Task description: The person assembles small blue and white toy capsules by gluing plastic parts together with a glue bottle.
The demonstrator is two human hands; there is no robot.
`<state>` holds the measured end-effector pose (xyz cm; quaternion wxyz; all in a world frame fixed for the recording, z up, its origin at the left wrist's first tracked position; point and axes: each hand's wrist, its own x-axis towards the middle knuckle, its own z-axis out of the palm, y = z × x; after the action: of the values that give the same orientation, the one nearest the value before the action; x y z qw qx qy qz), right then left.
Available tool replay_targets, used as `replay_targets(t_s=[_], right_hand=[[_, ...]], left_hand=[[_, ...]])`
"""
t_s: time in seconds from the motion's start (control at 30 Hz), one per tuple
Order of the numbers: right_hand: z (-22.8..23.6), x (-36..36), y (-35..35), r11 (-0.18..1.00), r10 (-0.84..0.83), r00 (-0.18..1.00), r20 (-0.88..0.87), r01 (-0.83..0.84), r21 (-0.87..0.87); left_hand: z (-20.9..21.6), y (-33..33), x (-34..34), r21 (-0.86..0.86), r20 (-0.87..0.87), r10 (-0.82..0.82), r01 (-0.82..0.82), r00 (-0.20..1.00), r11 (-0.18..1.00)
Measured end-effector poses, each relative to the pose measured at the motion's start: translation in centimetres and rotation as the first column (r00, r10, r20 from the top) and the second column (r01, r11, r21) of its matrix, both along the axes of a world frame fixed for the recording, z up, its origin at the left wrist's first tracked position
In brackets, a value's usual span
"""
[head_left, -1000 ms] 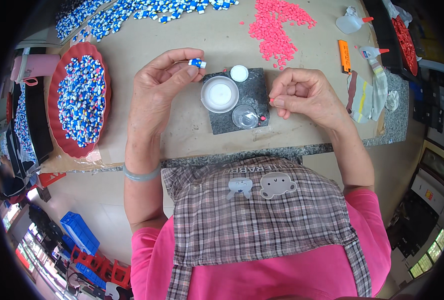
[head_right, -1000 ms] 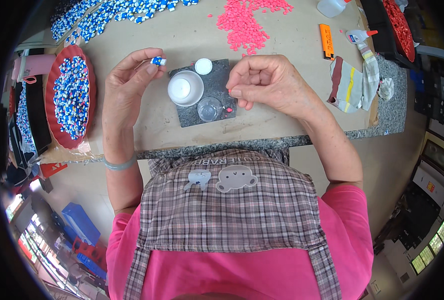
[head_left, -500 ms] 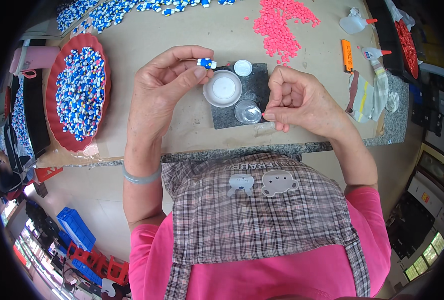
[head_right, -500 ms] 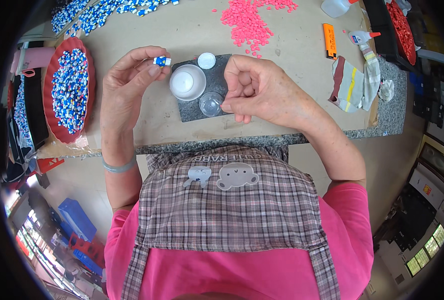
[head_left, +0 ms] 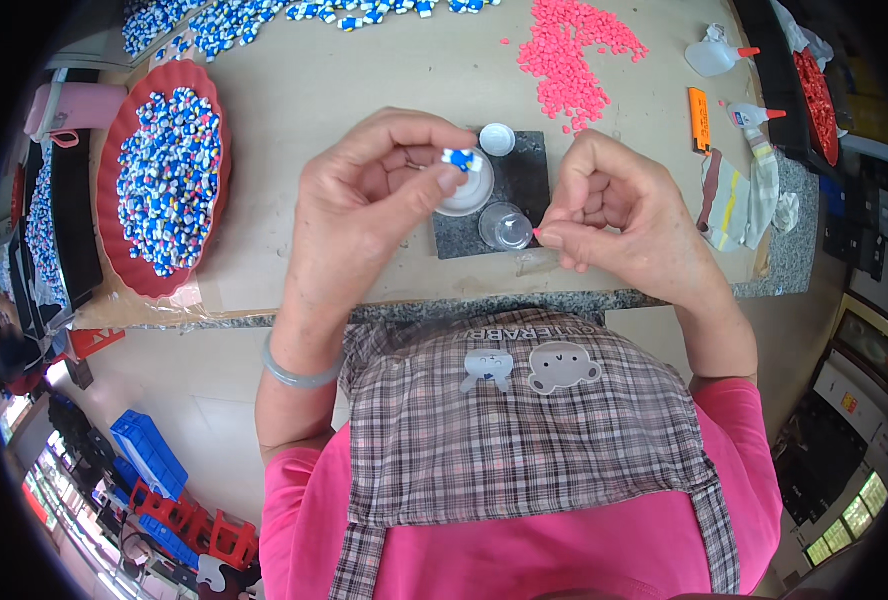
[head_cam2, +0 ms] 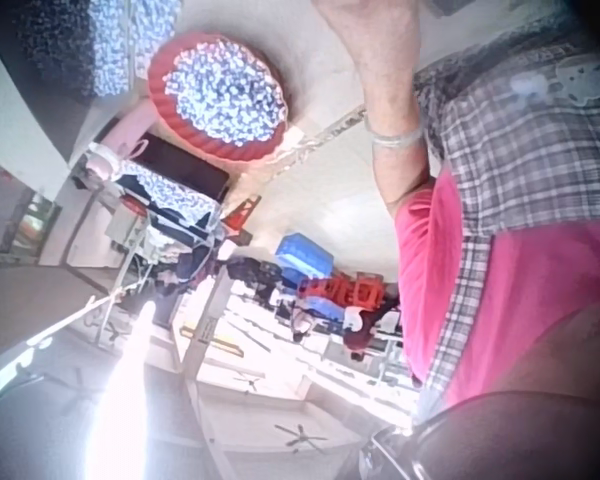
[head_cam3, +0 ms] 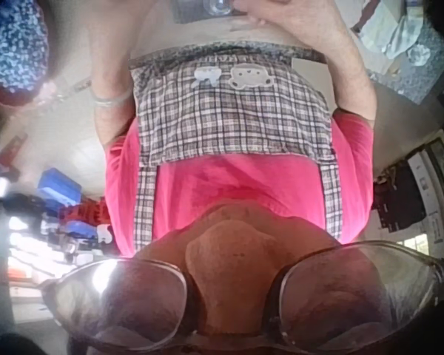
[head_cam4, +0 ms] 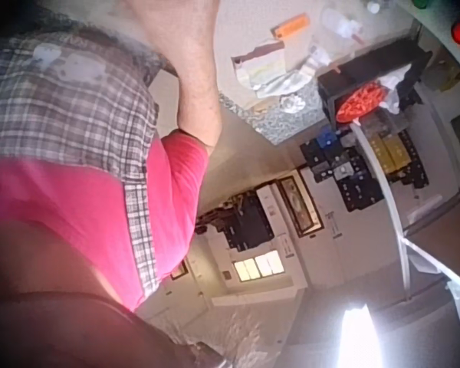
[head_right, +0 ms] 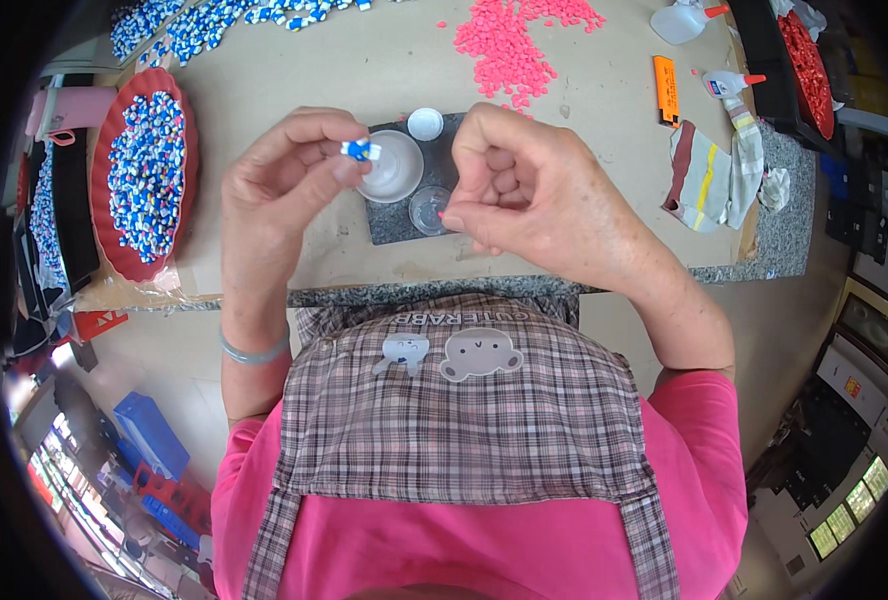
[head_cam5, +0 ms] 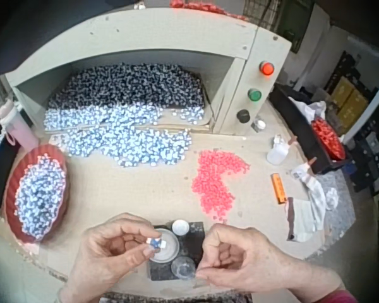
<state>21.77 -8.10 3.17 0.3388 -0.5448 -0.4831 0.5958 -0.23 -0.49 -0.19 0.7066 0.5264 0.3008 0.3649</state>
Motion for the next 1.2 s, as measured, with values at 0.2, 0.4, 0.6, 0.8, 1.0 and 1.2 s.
replay_targets(t_s=[0.2,0.4,0.6,0.8,1.0,1.2], right_hand=[[0.0,-0.4,0.5,0.985,-0.135,0.969,-0.208,0.155,0.082],[-0.7,-0.4,0.7,0.979,-0.149,0.963,-0.226,0.176,0.106],[-0.7,-0.5,0.9,0.983,-0.148,0.971,-0.190,0.166,0.079],[-1.0,-1.0,0.6,0.967,-0.184,0.979,-0.086,0.195,0.163],[-1.7,-2.0,0.2,0.842,-0.301,0.938,0.172,0.177,0.509],[-2.7,1.1,0.6,0.821,-0.355,0.851,0.387,0.086,0.565]], left_hand=[[-0.6,-1.2,1.4,0.116,0.011,-0.009,0.008,1.000,0.993],[-0.3,-1.7,2.1,0.207,-0.020,0.020,-0.016,1.000,0.978],[-0.2,-1.7,2.4,0.427,-0.155,0.105,-0.029,0.982,0.904],[0.6,-1.5,2.4,0.669,-0.287,0.160,0.078,0.944,0.739],[0.6,-1.4,2.4,0.739,-0.253,0.203,0.054,0.946,0.671],[0.8,0.1,-0.4,0.646,-0.273,0.334,-0.085,0.902,0.759]])
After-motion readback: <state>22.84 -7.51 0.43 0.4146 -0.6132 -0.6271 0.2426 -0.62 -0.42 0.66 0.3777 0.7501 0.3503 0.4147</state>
